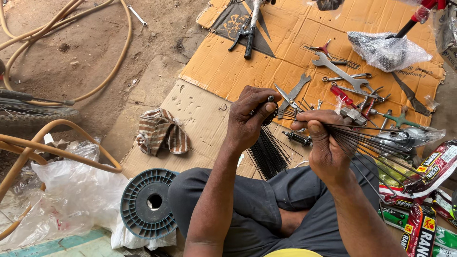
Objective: The person sits on the ground and unpacks small hardware and black plastic components from plastic bags using scissors. They then insert multiple black plastic rods into a central hub component, arranging them radially.
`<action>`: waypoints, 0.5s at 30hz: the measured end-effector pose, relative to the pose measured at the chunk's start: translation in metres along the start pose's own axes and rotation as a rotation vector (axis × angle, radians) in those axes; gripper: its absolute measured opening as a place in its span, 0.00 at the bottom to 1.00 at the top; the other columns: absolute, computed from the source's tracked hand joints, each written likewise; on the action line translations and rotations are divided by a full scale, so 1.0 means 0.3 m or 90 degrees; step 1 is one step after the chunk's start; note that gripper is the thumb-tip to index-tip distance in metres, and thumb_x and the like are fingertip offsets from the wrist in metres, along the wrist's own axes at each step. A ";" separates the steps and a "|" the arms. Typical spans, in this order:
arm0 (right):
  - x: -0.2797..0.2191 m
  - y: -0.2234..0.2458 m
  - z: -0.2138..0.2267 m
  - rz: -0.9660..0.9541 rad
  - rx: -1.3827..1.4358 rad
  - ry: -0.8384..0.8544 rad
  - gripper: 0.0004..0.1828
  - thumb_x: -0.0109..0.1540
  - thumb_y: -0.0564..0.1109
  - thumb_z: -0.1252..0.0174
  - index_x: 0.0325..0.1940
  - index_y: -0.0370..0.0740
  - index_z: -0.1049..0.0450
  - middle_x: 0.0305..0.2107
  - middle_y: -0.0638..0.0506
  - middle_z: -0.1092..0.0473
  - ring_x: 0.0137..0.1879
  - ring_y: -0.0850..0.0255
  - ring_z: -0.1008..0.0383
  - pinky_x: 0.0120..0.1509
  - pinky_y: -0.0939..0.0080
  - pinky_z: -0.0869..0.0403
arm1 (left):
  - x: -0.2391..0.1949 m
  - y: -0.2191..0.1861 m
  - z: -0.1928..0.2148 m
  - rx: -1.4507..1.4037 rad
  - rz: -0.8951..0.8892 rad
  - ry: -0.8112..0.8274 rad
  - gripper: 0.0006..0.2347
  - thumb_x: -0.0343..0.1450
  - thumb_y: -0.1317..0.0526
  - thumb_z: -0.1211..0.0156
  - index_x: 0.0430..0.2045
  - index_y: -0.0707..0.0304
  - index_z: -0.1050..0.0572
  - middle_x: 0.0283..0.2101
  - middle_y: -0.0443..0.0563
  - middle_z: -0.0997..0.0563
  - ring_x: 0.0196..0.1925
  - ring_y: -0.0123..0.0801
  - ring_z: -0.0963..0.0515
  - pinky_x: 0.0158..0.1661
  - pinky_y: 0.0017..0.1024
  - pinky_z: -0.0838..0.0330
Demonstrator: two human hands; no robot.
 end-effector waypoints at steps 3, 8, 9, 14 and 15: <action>0.028 0.008 -0.006 0.043 -0.236 0.083 0.07 0.72 0.39 0.46 0.47 0.31 0.26 0.39 0.44 0.25 0.41 0.59 0.21 0.46 0.61 0.23 | -0.004 0.001 0.002 0.028 -0.021 0.006 0.09 0.78 0.58 0.40 0.47 0.61 0.19 0.48 0.49 0.16 0.53 0.31 0.21 0.52 0.29 0.22; 0.073 -0.004 -0.008 -0.015 -0.387 0.178 0.09 0.66 0.34 0.48 0.47 0.32 0.24 0.35 0.45 0.23 0.42 0.56 0.19 0.46 0.59 0.20 | 0.005 0.014 -0.011 -0.096 0.023 -0.036 0.09 0.79 0.59 0.42 0.48 0.63 0.21 0.49 0.51 0.18 0.50 0.29 0.18 0.50 0.27 0.21; 0.070 -0.002 -0.010 -0.046 -0.288 0.115 0.08 0.69 0.35 0.49 0.47 0.32 0.25 0.36 0.47 0.23 0.42 0.59 0.18 0.46 0.62 0.19 | 0.000 0.016 -0.008 -0.114 0.022 -0.057 0.09 0.80 0.59 0.43 0.49 0.64 0.22 0.49 0.51 0.18 0.51 0.30 0.18 0.51 0.27 0.21; 0.019 0.012 -0.019 -0.006 -0.017 -0.065 0.10 0.77 0.41 0.53 0.53 0.30 0.30 0.45 0.45 0.25 0.49 0.61 0.19 0.56 0.64 0.20 | 0.000 0.031 -0.009 -0.096 0.003 -0.073 0.08 0.80 0.62 0.43 0.48 0.66 0.23 0.46 0.51 0.19 0.47 0.29 0.20 0.48 0.27 0.23; 0.016 0.010 -0.024 0.006 -0.013 -0.053 0.11 0.76 0.41 0.53 0.54 0.29 0.30 0.46 0.44 0.25 0.49 0.61 0.19 0.56 0.64 0.21 | -0.002 0.029 -0.011 -0.094 -0.016 -0.079 0.08 0.80 0.62 0.43 0.48 0.66 0.23 0.46 0.50 0.18 0.49 0.30 0.20 0.49 0.27 0.23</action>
Point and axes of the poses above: each hand's wrist, its own x-axis towards the middle knuckle, its own z-axis out of the back of the hand, y = z × x, the point moved 2 cm from there along x, towards the middle knuckle
